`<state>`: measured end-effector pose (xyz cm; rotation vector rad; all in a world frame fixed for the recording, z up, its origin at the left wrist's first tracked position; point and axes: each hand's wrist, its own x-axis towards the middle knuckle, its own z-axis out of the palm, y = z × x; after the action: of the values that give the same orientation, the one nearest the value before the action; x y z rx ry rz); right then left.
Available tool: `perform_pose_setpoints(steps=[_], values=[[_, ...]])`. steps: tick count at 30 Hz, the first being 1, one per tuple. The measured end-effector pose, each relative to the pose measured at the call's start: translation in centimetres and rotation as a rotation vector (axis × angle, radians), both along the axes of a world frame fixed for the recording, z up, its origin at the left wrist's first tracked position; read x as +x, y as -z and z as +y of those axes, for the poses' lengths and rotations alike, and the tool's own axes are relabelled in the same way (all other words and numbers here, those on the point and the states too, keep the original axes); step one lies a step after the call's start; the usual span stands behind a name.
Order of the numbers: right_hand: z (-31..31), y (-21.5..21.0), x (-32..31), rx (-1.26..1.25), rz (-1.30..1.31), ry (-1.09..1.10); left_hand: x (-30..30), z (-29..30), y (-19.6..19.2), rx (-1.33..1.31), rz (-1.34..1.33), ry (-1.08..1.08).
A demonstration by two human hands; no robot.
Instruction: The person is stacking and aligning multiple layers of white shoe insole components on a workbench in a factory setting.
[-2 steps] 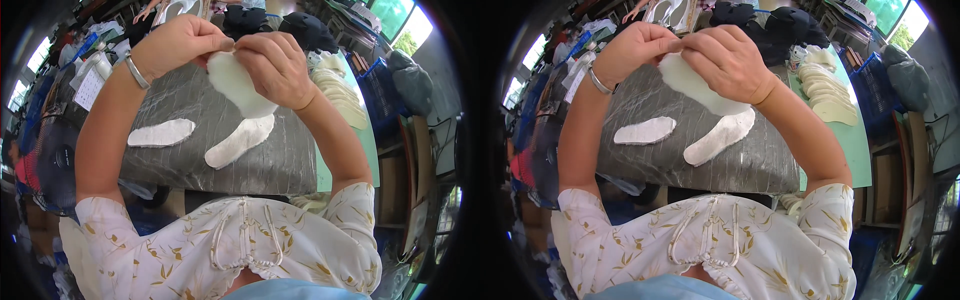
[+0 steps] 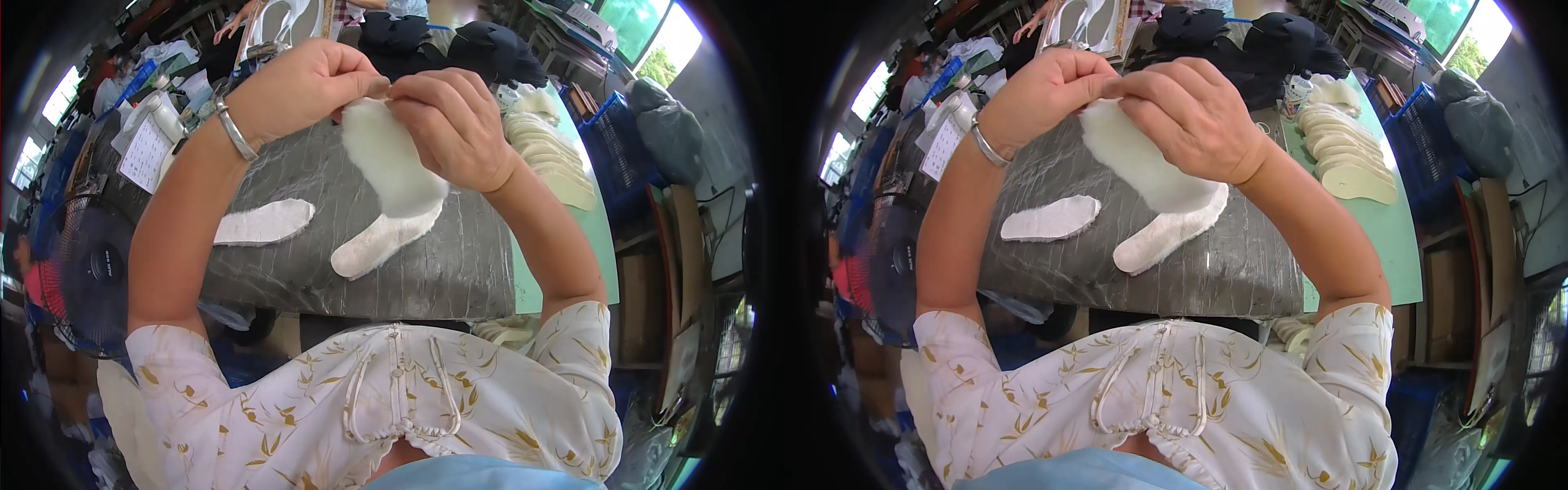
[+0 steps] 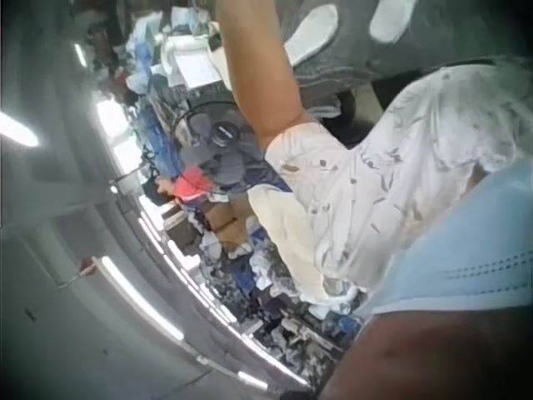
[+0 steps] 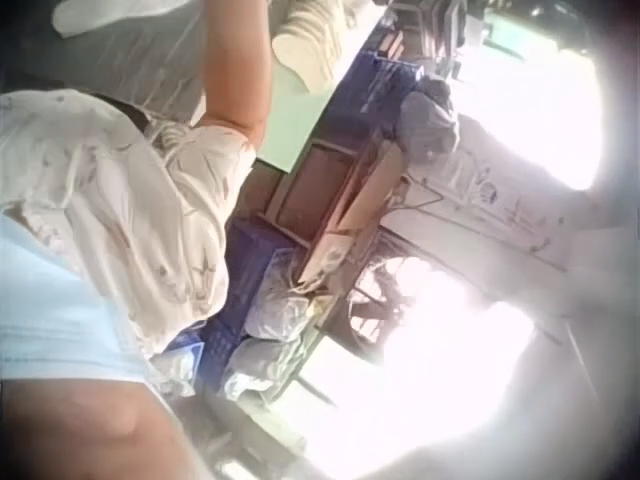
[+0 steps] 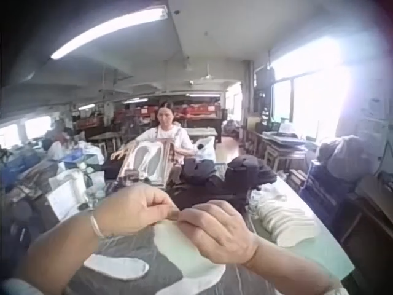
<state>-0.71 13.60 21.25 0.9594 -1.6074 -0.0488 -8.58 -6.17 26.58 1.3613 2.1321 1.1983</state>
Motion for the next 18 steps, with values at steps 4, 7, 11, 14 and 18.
perform_pose_setpoints(steps=[4,7,11,14,18], values=[[1.9,2.2,3.2,0.025,-0.088,0.084,0.7,3.6,2.9,0.014,-0.087,0.017],[3.6,3.9,6.9,0.035,-0.208,0.128,1.2,6.4,4.7,-0.018,-0.193,0.026],[5.6,4.9,10.2,-0.14,-0.255,0.175,3.9,9.7,6.7,0.029,-0.399,0.117],[7.6,6.0,11.5,-0.263,-0.359,0.245,6.4,11.5,8.0,0.085,-0.621,0.136],[9.4,7.2,12.8,-0.327,-0.393,0.251,7.5,13.4,10.5,0.069,-0.792,0.145]])
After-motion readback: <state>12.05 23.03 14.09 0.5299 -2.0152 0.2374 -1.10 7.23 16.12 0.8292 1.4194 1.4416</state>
